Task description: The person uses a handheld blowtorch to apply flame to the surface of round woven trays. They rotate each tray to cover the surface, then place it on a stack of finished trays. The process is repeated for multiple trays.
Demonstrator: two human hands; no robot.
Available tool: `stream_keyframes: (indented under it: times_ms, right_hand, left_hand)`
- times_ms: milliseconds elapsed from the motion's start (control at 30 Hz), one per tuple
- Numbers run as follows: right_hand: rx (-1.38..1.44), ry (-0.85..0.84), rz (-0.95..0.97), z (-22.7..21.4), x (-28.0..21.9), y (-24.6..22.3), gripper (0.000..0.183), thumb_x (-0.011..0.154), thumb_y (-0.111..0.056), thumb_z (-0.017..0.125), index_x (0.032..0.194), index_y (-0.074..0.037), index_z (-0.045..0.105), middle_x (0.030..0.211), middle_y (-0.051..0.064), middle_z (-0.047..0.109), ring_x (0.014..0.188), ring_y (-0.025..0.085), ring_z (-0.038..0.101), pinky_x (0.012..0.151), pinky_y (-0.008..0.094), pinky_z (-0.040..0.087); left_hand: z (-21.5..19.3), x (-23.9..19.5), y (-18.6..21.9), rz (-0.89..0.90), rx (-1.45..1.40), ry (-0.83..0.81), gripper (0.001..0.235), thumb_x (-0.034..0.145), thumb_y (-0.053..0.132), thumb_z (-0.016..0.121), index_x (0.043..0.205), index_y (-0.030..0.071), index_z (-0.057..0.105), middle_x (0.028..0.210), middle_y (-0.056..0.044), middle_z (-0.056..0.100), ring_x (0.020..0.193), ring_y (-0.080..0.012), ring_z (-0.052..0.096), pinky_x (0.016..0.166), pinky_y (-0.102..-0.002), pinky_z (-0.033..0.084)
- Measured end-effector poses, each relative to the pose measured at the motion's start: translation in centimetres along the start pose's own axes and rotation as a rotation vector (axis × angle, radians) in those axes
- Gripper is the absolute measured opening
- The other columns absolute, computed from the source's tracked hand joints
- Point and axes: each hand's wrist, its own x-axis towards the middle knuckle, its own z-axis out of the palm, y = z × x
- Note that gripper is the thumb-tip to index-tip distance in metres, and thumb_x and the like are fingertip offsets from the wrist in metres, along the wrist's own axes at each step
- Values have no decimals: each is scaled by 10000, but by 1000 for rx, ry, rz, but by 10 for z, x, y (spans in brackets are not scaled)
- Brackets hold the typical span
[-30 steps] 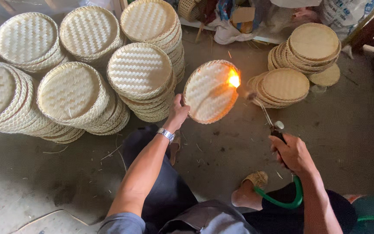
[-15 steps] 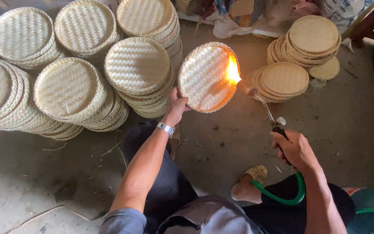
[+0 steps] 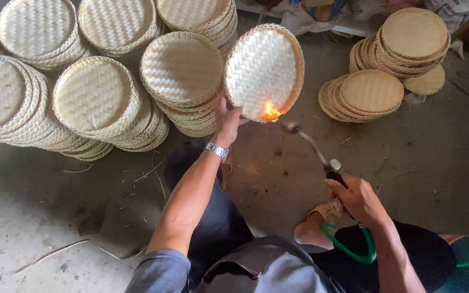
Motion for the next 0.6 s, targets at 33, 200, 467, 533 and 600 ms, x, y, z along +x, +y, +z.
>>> stream_keyframes:
  times_ms: [33,200,467,533,600]
  right_hand:
    - [15,32,-7,-2,2,0,407,970,-342,621,761,3,670,511,68,562,434,156,524,424,340,416]
    - [-12,62,46,-17,12,-1,428,989,-349,616,753,2,679,523,69,553,438,150,514,424,343,417]
    - [56,44,94,-27,15,6,432,998,-344,605,757,10,664,513,81,530,421,170,496,413,346,393]
    - [45,63,69,-30,18,8,426,993,-336,606,757,12,672,515,73,537,426,164,504,415,342,396]
    - [43,125,16,-33,24,11,402,992,-327,595,770,-3,682,534,39,567,447,131,517,419,324,408]
  left_hand:
    - [0,0,1,6,-13,-4,349,906,61,625,1226,98,492,1204,-97,621,1000,-223,693,681,-393,658]
    - [0,-5,10,-6,14,0,376,913,65,616,1263,110,487,1233,-79,613,1014,-196,685,686,-386,653]
    - [0,-11,18,-15,39,-28,402,928,58,598,1307,95,472,1250,-106,634,1018,-224,713,685,-363,664]
    - [2,-9,17,-23,79,-14,360,946,53,604,1285,47,484,1229,-127,643,993,-244,723,691,-371,673]
    - [2,-11,14,-13,72,-35,367,927,48,588,1281,68,494,1201,-94,656,963,-216,722,677,-366,660]
